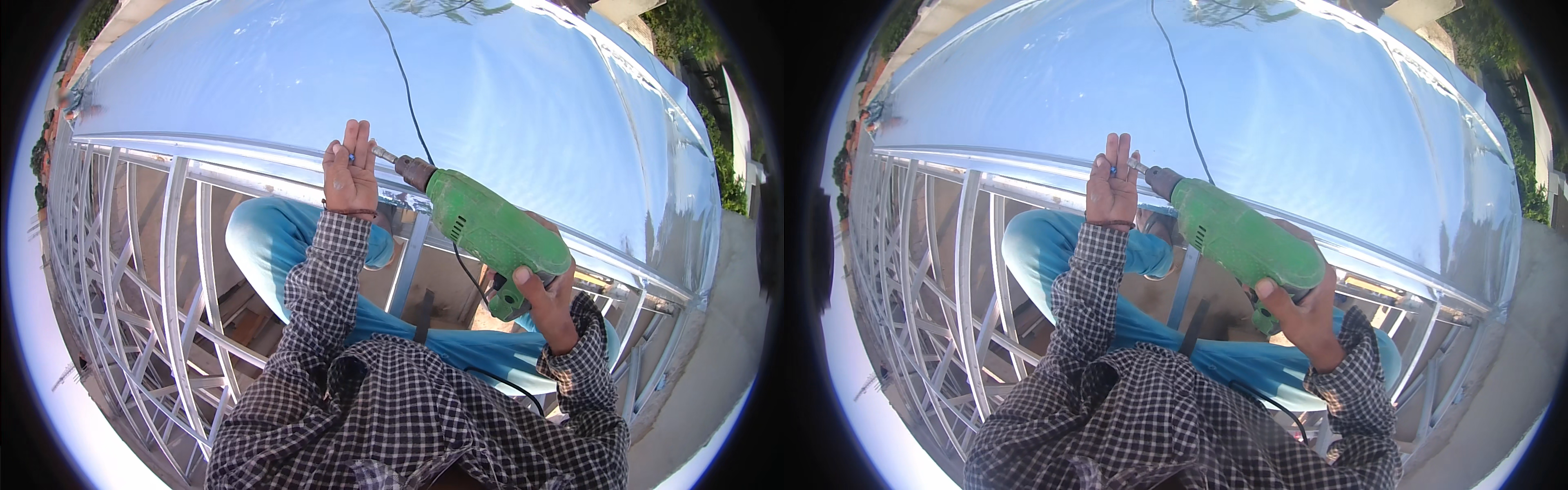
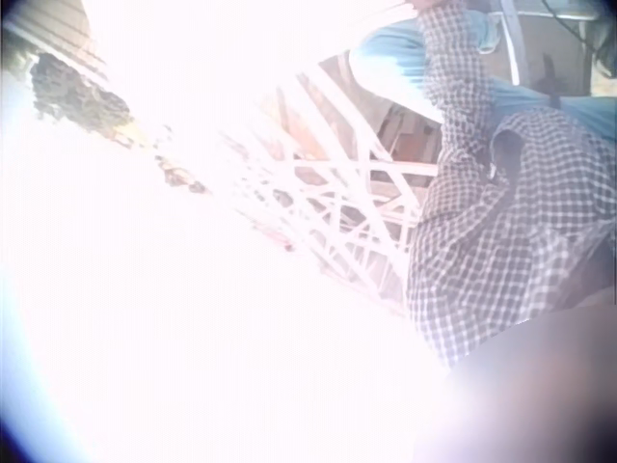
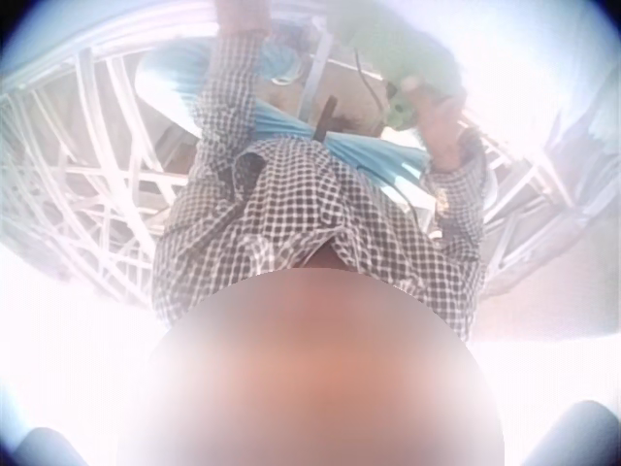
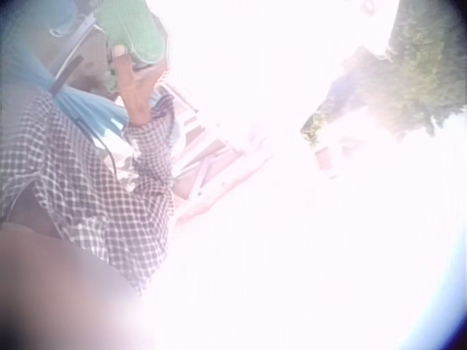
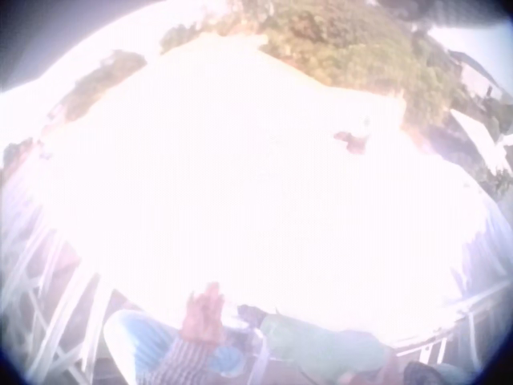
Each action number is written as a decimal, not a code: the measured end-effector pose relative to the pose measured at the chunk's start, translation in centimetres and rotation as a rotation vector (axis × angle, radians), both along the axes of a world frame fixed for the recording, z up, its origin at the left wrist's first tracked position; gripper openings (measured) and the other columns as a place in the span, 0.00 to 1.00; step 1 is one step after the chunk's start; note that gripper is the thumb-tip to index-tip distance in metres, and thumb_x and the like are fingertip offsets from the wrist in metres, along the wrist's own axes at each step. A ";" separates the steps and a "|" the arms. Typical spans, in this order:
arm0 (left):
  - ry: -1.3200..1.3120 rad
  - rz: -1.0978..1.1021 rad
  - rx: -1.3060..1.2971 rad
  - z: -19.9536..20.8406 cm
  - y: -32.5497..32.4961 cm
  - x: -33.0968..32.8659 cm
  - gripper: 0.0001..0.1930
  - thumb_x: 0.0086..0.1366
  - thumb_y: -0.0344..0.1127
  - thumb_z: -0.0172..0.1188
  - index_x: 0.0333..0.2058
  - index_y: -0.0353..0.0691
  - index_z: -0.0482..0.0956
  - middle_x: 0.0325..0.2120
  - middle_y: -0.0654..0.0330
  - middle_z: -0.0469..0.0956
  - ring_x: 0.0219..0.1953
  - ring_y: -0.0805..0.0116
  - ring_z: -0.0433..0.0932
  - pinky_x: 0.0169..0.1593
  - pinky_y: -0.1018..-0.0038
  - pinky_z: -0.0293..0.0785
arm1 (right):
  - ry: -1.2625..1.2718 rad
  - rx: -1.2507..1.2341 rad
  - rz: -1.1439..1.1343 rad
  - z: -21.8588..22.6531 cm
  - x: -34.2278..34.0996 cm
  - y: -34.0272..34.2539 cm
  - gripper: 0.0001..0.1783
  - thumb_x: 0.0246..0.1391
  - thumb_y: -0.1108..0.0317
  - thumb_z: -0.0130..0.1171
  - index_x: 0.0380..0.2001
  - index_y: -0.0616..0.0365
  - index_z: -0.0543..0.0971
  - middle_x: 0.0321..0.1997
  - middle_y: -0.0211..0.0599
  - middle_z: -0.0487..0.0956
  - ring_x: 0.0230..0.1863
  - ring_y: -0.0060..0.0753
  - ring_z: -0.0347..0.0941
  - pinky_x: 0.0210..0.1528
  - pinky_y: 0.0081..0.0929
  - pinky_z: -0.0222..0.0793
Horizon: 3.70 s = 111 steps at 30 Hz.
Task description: The person uses a green power drill to fasten screws into a metal frame while securing a reflective sheet on a rooftop structure. The person holds the sheet in place with one hand and operates the drill with the other, moving along the frame to attach multiple fasteners.
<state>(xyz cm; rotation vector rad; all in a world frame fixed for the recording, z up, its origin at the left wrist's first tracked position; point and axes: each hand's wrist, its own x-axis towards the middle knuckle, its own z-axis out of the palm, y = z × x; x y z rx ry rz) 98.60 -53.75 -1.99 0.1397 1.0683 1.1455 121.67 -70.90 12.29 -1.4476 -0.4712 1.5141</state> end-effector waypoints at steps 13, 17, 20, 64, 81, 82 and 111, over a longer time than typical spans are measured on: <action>-0.181 0.104 -0.065 2.9 -0.3 3.4 0.17 0.78 0.36 0.30 0.58 0.32 0.58 0.62 0.53 0.66 0.67 0.54 0.63 0.70 0.55 0.63 | -0.178 0.069 0.066 -2.0 -1.2 -1.0 0.46 0.53 0.49 0.67 0.64 0.70 0.61 0.54 0.47 0.73 0.47 0.35 0.79 0.47 0.33 0.78; -0.099 0.010 -0.032 2.7 -1.1 3.1 0.12 0.77 0.38 0.38 0.50 0.39 0.64 0.60 0.53 0.69 0.63 0.53 0.69 0.62 0.57 0.70 | -0.233 0.127 0.109 -1.8 -0.9 -0.8 0.39 0.53 0.53 0.68 0.60 0.68 0.69 0.53 0.45 0.78 0.49 0.32 0.77 0.49 0.29 0.74; -0.060 -0.102 -0.047 3.0 -2.1 3.1 0.15 0.78 0.41 0.38 0.55 0.42 0.62 0.62 0.60 0.67 0.65 0.55 0.65 0.62 0.55 0.68 | -0.556 0.323 0.325 -2.6 0.5 -0.8 0.38 0.52 0.52 0.69 0.58 0.68 0.71 0.52 0.48 0.79 0.47 0.34 0.79 0.47 0.31 0.76; 1.152 -0.503 -0.470 -15.9 -14.2 1.3 0.19 0.53 0.44 0.72 0.27 0.31 0.83 0.23 0.51 0.82 0.28 0.63 0.82 0.37 0.66 0.76 | -0.709 0.083 0.379 -1.2 5.7 0.7 0.29 0.47 0.66 0.68 0.53 0.67 0.76 0.46 0.45 0.83 0.48 0.34 0.79 0.53 0.31 0.72; 1.255 -0.673 -0.586 -16.3 -14.1 2.1 0.21 0.59 0.48 0.67 0.31 0.30 0.84 0.30 0.46 0.84 0.34 0.57 0.84 0.42 0.63 0.78 | -0.692 0.051 0.419 -1.4 5.4 0.0 0.31 0.45 0.63 0.70 0.53 0.65 0.76 0.42 0.46 0.84 0.43 0.35 0.82 0.50 0.31 0.75; 1.204 -0.636 -0.624 -16.8 -14.5 2.4 0.20 0.59 0.47 0.67 0.30 0.30 0.84 0.30 0.46 0.84 0.32 0.57 0.84 0.40 0.63 0.78 | -0.696 0.075 0.407 -1.6 5.2 0.2 0.31 0.45 0.63 0.70 0.53 0.66 0.76 0.41 0.46 0.84 0.43 0.34 0.82 0.49 0.31 0.75; 1.004 -0.452 -0.217 -17.9 -21.5 6.8 0.20 0.65 0.44 0.61 0.27 0.27 0.76 0.21 0.47 0.76 0.25 0.58 0.75 0.32 0.60 0.70 | -0.808 -0.075 0.718 -3.0 0.4 3.7 0.29 0.46 0.65 0.67 0.53 0.58 0.75 0.36 0.47 0.85 0.36 0.41 0.84 0.43 0.33 0.78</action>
